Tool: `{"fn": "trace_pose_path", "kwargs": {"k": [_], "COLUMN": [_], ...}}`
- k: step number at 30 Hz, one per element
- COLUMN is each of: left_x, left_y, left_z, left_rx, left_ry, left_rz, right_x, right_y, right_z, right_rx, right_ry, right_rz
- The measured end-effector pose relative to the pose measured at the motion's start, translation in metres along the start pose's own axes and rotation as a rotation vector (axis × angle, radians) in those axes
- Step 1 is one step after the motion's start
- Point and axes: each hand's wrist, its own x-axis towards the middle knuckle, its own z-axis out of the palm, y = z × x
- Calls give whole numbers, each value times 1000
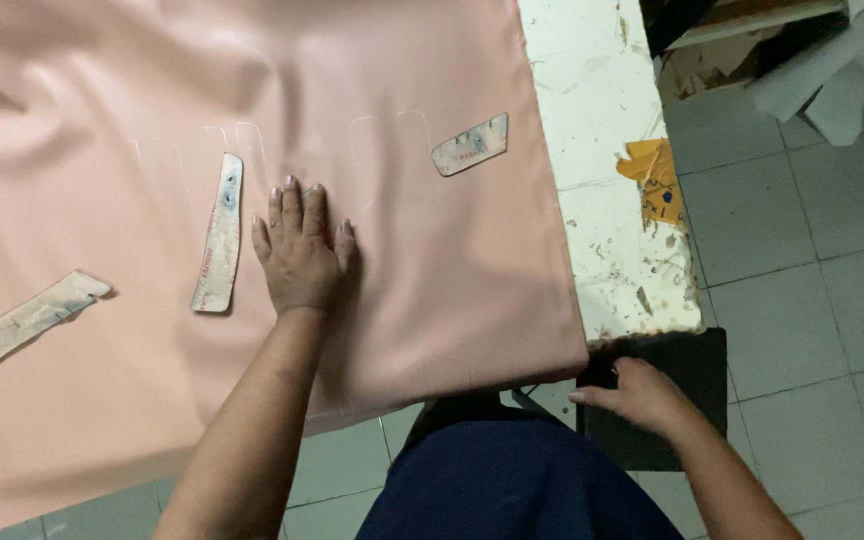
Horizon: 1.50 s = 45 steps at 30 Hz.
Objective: The person places several paper pattern pieces on a large sheet of light pink fabric and traces their outlines with a pencil. They then use a ruler to draw straight lines on the fabric. The person gathers the pattern pieces and sets them aside.
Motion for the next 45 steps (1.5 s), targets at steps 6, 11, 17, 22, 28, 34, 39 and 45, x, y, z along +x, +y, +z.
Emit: {"fn": "trace_pose_path", "kwargs": {"k": [6, 11, 17, 22, 28, 34, 39, 45], "left_x": [-3, 1, 0, -2, -1, -2, -1, -1], "left_y": [-1, -1, -2, -3, -2, 0, 2, 2], "left_z": [-2, -2, 1, -2, -6, -6, -10, -11], "left_rx": [-29, -44, -52, -68, -101, -96, -117, -104], "left_ry": [-17, -1, 11, -5, -17, -17, -23, -24], "left_rz": [-9, -20, -18, -12, -31, -36, -45, -45], "right_x": [25, -9, -49, -53, -54, -60, -65, -60], "right_y": [27, 24, 12, 12, 18, 17, 15, 19], "right_z": [51, 45, 30, 45, 66, 69, 67, 64], "right_rx": [403, 653, 724, 1064, 1237, 1246, 1247, 1177], "right_ry": [-116, -276, -172, -173, -127, -61, -40, -14], "right_rz": [-53, -64, -80, -94, -62, -55, -72, 26]}}
